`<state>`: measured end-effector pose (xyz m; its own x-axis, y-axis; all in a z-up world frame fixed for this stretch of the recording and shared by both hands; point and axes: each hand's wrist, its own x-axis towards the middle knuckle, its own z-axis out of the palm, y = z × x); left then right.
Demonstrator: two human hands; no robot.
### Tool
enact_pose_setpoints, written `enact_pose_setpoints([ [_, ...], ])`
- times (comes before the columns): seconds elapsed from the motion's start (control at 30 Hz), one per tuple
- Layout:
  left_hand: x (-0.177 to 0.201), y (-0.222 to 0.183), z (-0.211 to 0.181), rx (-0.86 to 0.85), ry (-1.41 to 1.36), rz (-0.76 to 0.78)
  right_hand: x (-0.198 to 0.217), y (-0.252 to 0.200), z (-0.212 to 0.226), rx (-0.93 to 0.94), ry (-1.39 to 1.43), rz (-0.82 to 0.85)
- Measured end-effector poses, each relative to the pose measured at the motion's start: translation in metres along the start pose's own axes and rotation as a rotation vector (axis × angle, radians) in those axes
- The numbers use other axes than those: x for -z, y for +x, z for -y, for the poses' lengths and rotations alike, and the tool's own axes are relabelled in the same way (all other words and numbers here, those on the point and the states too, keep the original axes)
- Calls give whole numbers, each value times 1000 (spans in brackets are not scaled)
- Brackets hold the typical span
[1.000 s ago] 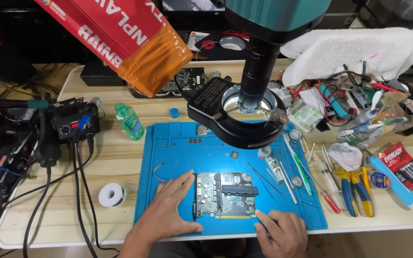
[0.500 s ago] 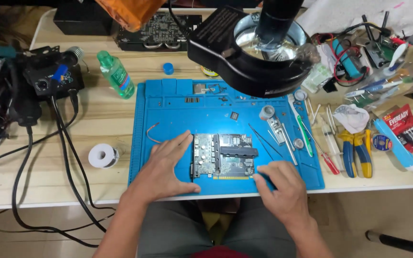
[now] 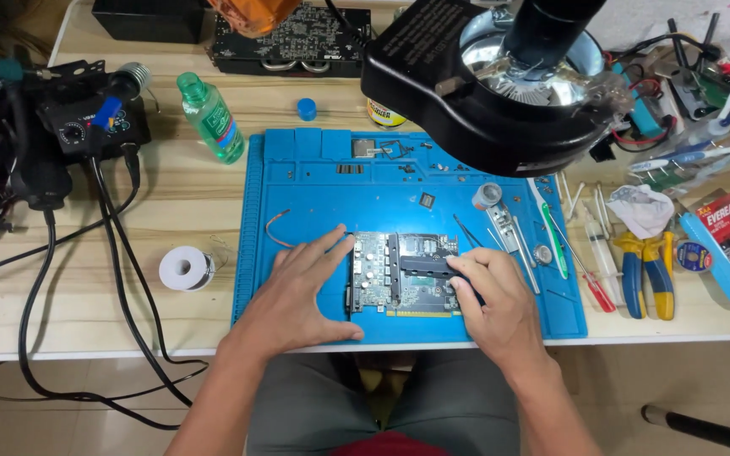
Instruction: Applying flux to a circuit board using a syringe and a precision tool for electronics repair.
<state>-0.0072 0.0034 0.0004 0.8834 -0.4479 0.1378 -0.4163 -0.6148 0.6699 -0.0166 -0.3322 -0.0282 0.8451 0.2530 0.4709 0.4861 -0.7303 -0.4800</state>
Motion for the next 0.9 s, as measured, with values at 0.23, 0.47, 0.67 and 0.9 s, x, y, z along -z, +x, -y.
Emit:
enact_pose_setpoints([
  [0.23, -3, 2, 3, 3, -5, -4, -8, -6, -7, 1, -28, 41],
  [0.47, -2, 5, 4, -1, 10, -2, -11, -4, -8, 28, 26, -12],
  [0.67, -5, 5, 5, 157, 45, 205, -1, -2, 0, 81, 50, -29],
  [0.9, -6, 4, 7, 135, 46, 196, 1, 3, 9, 91, -5, -51],
])
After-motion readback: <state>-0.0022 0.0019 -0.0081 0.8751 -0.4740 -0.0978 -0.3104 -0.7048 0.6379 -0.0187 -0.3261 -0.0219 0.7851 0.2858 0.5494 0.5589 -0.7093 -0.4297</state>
